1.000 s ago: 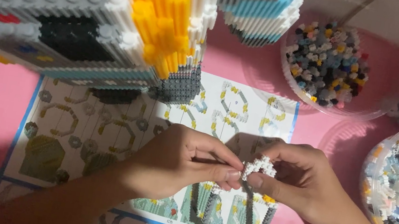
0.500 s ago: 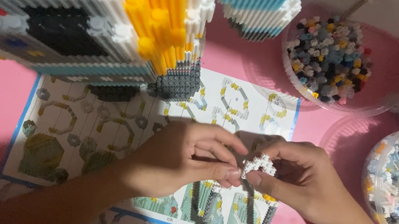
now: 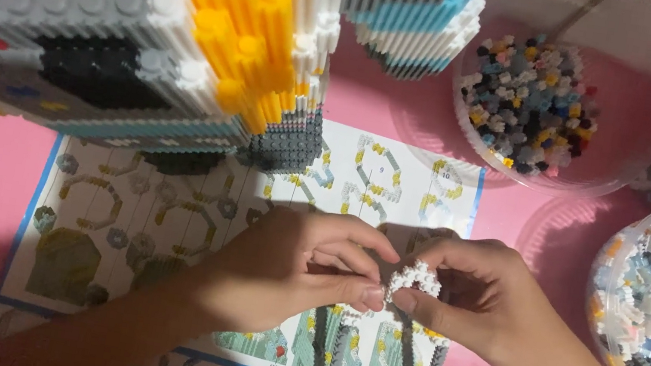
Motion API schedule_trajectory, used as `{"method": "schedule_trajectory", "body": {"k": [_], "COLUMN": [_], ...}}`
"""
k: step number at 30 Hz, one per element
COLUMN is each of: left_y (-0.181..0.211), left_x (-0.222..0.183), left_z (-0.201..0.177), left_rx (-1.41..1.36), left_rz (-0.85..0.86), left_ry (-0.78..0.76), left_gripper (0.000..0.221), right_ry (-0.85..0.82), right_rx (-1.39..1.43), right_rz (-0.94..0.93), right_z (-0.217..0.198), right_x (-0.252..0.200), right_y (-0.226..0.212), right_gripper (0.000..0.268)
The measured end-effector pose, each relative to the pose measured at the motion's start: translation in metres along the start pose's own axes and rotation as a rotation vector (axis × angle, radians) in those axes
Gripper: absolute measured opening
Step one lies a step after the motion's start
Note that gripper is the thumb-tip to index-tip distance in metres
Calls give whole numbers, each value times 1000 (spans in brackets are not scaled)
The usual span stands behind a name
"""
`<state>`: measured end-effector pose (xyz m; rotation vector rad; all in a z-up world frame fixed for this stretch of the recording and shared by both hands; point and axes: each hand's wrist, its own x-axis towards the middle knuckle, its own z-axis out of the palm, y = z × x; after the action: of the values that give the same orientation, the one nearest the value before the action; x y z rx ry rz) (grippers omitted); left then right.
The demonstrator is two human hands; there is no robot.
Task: Assembling a complex robot structure using small interlocking plastic blocks while following an instruction manual.
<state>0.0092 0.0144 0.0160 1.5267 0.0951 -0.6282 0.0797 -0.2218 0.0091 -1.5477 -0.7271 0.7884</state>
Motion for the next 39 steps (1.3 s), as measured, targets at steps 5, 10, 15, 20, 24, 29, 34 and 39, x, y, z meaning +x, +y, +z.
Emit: {"method": "schedule_trajectory", "body": {"k": [5, 10, 15, 20, 24, 29, 34, 39], "left_y": [-3, -1, 2, -2, -1, 0, -2, 0], "left_x": [0, 0, -2, -2, -3, -3, -2, -3], "left_z": [0, 0, -3, -2, -1, 0, 1, 0], "left_rx": [40, 57, 172, 148, 152, 162, 143, 161], "left_rz": [57, 16, 58, 55, 83, 69, 59, 64], "left_ry": [-3, -2, -1, 2, 30, 31, 35, 26], "left_gripper": [43, 40, 40, 40, 37, 37, 36, 35], "right_ry": [3, -6, -2, -8, -14, 3, -4, 37], "right_rx": [-25, 15, -19, -26, -13, -57, -30, -70], "right_rz": [10, -1, 10, 20, 33, 42, 19, 37], "right_z": [1, 0, 1, 3, 4, 3, 4, 5], "right_x": [0, -1, 0, 1, 3, 2, 1, 0], "right_y": [0, 2, 1, -4, -7, -6, -5, -4], "right_gripper": [3, 6, 6, 4, 7, 4, 8, 4]}}
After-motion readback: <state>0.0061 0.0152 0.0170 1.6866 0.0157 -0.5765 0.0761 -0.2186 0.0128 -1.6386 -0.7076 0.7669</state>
